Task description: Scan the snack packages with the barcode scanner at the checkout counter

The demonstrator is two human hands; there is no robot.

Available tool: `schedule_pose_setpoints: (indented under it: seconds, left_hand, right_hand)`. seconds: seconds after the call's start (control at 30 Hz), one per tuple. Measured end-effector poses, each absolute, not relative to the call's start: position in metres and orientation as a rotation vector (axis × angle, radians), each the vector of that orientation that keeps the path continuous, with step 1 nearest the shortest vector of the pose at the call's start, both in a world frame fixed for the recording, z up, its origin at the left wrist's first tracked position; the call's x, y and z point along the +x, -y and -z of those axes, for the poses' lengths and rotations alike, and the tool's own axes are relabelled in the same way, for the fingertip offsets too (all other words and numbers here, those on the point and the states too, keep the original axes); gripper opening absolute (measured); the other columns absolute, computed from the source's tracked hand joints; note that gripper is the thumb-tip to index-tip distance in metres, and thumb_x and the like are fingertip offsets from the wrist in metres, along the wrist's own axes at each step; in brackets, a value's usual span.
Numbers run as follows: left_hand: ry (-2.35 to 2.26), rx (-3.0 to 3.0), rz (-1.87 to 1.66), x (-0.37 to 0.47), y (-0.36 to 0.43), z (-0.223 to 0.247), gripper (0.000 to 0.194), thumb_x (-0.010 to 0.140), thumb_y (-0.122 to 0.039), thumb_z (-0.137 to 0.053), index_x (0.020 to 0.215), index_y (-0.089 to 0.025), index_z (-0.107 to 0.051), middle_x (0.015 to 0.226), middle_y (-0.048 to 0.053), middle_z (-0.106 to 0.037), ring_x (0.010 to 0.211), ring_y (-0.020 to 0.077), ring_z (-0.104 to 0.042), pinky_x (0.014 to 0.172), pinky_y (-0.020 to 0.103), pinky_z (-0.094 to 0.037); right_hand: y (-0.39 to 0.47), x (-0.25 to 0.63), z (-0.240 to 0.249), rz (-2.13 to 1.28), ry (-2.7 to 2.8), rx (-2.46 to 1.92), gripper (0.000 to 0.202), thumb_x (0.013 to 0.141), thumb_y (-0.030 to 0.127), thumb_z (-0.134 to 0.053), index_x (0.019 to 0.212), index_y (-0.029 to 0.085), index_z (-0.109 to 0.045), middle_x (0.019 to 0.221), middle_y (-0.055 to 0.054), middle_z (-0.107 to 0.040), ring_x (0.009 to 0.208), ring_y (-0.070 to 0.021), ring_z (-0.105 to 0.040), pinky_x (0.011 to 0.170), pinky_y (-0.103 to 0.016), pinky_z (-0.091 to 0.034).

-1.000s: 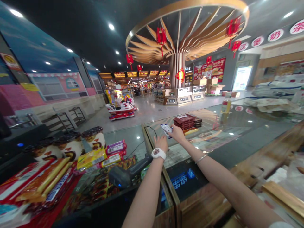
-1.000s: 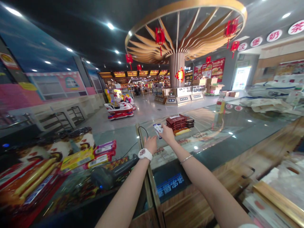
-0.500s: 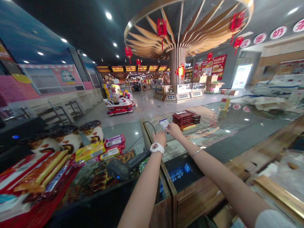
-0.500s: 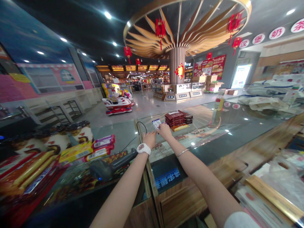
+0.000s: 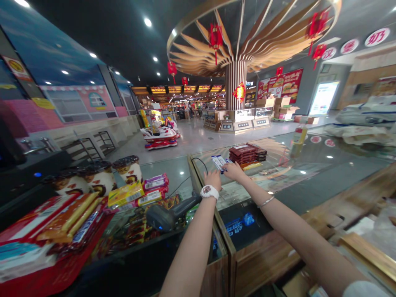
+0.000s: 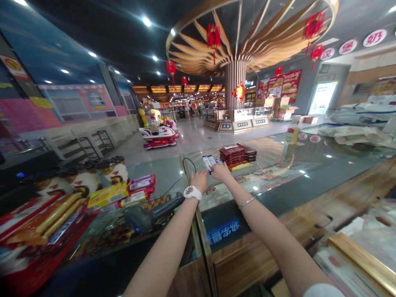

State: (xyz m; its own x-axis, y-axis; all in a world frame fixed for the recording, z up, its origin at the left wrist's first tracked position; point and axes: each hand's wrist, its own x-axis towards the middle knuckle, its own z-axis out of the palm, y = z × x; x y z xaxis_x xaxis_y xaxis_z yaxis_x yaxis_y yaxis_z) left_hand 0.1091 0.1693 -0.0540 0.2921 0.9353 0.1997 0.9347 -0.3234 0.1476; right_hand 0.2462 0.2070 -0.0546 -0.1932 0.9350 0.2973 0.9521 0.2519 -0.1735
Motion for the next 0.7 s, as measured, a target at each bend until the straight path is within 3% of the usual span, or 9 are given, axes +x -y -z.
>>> schedule_pose_setpoints:
  seconds: [0.3, 0.5, 0.7]
  left_hand:
    - [-1.797, 2.528, -0.407, 0.108, -0.171, 0.055, 0.057, 0.085, -0.005, -0.047, 0.136, -0.029, -0.054, 0.147, 0.005, -0.052, 0.139, 0.0284, -0.042, 0.119, 0.059, -0.021]
    - [-1.742, 2.602, -0.339, 0.106, -0.178, 0.061, 0.056, 0.086, -0.008, -0.048, 0.14, -0.023, -0.048, 0.135, 0.011, -0.062, 0.145, 0.025, -0.034, 0.121, 0.059, -0.008]
    - [-1.707, 2.628, -0.273, 0.102, -0.187, 0.059, 0.056, 0.086, -0.008, -0.047, 0.14, -0.024, -0.046, 0.135, 0.009, -0.062, 0.144, 0.0242, -0.036, 0.121, 0.06, -0.01]
  right_hand:
    - [-0.204, 0.247, 0.055, 0.015, 2.219, -1.756, 0.043, 0.087, 0.019, -0.049, 0.127, 0.025, -0.065, 0.133, -0.011, -0.063, 0.124, -0.0288, -0.056, 0.113, -0.061, -0.022]
    - [-0.195, 0.245, 0.053, -0.014, 2.23, -1.783, 0.044, 0.089, 0.021, -0.046, 0.13, 0.026, -0.062, 0.137, -0.011, -0.061, 0.125, -0.0281, -0.054, 0.113, -0.059, -0.023]
    - [-0.19, 0.245, 0.052, -0.014, 2.248, -1.81, 0.047, 0.089, 0.017, -0.042, 0.131, 0.026, -0.061, 0.141, -0.01, -0.057, 0.127, -0.0279, -0.053, 0.112, -0.054, -0.027]
